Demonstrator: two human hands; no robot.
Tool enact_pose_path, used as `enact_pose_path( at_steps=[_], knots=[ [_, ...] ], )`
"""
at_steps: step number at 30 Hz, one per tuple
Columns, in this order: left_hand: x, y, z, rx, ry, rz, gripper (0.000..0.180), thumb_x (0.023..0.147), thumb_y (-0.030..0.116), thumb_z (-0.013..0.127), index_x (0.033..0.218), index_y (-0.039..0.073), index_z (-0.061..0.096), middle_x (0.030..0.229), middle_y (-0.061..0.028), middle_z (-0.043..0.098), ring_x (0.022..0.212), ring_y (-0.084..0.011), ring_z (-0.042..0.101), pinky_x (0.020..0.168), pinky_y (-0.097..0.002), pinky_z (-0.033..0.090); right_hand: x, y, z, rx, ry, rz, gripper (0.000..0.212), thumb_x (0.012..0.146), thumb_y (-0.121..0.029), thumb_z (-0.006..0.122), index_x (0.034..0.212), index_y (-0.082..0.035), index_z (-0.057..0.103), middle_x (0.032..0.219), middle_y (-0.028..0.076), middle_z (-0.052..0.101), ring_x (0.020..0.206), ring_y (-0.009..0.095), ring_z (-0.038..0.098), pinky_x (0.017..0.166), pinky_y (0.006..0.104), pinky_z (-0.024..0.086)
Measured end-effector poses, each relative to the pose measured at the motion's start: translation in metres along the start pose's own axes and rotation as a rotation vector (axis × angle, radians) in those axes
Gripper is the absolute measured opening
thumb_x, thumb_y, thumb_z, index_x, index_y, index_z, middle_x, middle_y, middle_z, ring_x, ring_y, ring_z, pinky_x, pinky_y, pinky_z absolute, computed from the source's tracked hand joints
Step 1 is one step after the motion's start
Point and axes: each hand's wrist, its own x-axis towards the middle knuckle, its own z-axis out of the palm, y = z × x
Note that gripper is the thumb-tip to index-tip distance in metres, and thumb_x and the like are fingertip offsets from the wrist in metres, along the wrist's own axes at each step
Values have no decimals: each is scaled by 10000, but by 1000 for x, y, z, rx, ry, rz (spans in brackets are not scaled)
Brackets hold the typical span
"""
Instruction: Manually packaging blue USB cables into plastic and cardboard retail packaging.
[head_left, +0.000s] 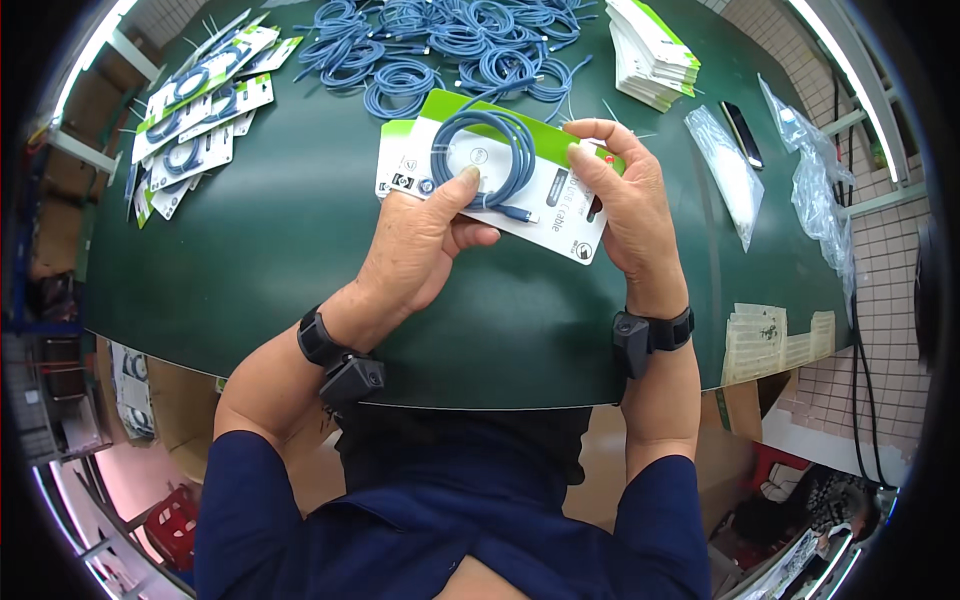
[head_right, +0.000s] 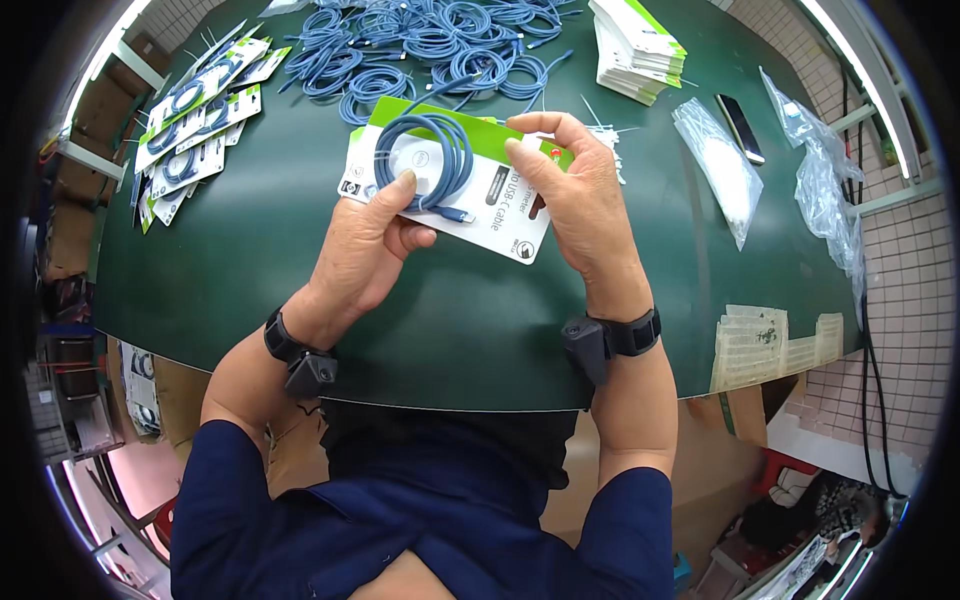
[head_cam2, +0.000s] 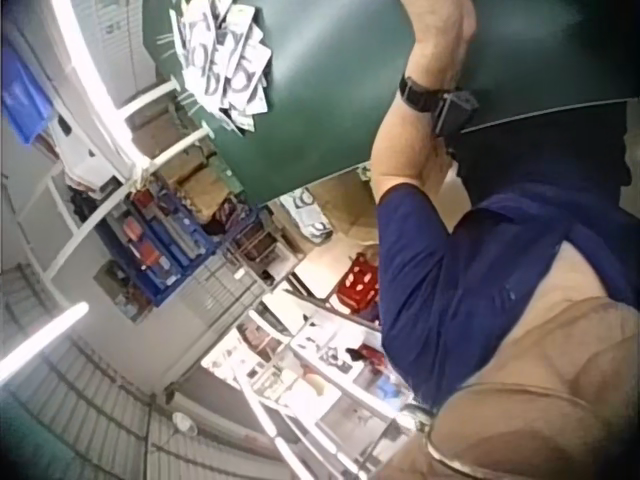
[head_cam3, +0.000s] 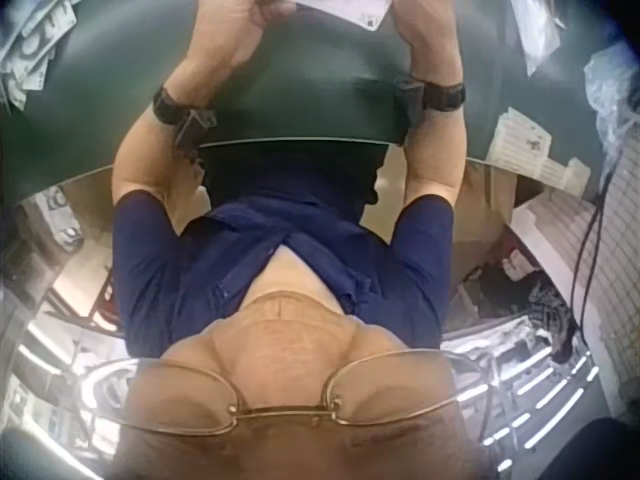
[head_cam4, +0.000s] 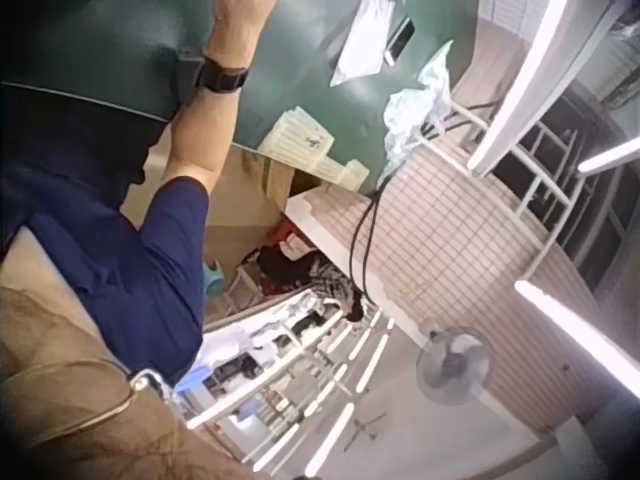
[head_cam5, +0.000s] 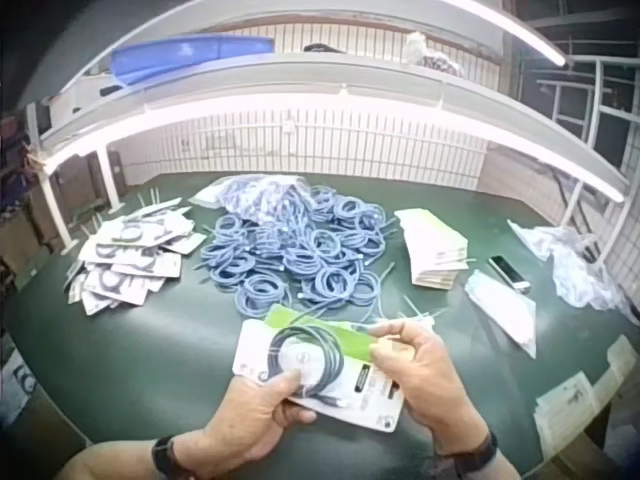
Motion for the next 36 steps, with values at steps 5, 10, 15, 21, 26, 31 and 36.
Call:
enact_pose_path(
  at_steps=[5,10,15,21,26,31,36],
  knots=[
    [0,-4,-8,34,-18,6,371,1077,158,655,1408,18,562,1228,-92,723,986,-172,763,670,-250,653,2,3,3,56,11,52,325,1024,-98,716,1306,43,641,1060,134,746,834,147,769,752,288,657],
    [-3,0,-6,84,-34,25,377,1078,193,664,1396,18,564,1225,-95,722,990,-167,758,710,-253,643,1,0,-7,45,4,65,322,1000,-99,741,1280,42,665,1066,128,750,834,138,766,751,280,653],
    [17,13,-33,113,4,378,467,1041,200,717,1428,6,539,1224,-92,719,1037,-192,741,871,-324,622,-1,-11,-20,-84,-36,6,305,955,-86,774,1224,40,706,1074,108,753,852,130,757,763,271,638],
    [12,57,-16,986,-118,882,524,929,178,811,1390,20,618,1198,-117,724,1042,-288,733,956,-411,576,-7,-22,-13,-279,-130,-87,277,907,-55,786,1173,18,753,1058,63,753,894,114,722,804,261,602],
    [-5,66,-9,1536,-335,761,475,853,179,846,1290,52,708,1115,-129,717,966,-341,718,881,-437,574,-11,-25,-5,-391,-219,-133,276,885,-45,789,1157,2,771,1037,50,752,909,93,687,799,254,572],
    [-3,45,-16,1570,-333,689,451,864,170,829,1288,67,714,1026,-118,700,881,-327,705,778,-430,583,-16,-24,9,-544,-198,-188,284,851,-49,841,1127,-12,784,997,49,750,878,94,680,757,267,560],
    [-2,27,-16,1607,-354,767,443,869,148,815,1294,79,711,990,-105,691,856,-320,711,728,-422,587,-16,-16,17,-840,-192,-590,316,787,-61,896,1085,-49,792,919,62,726,830,177,689,726,315,554]
  ],
)
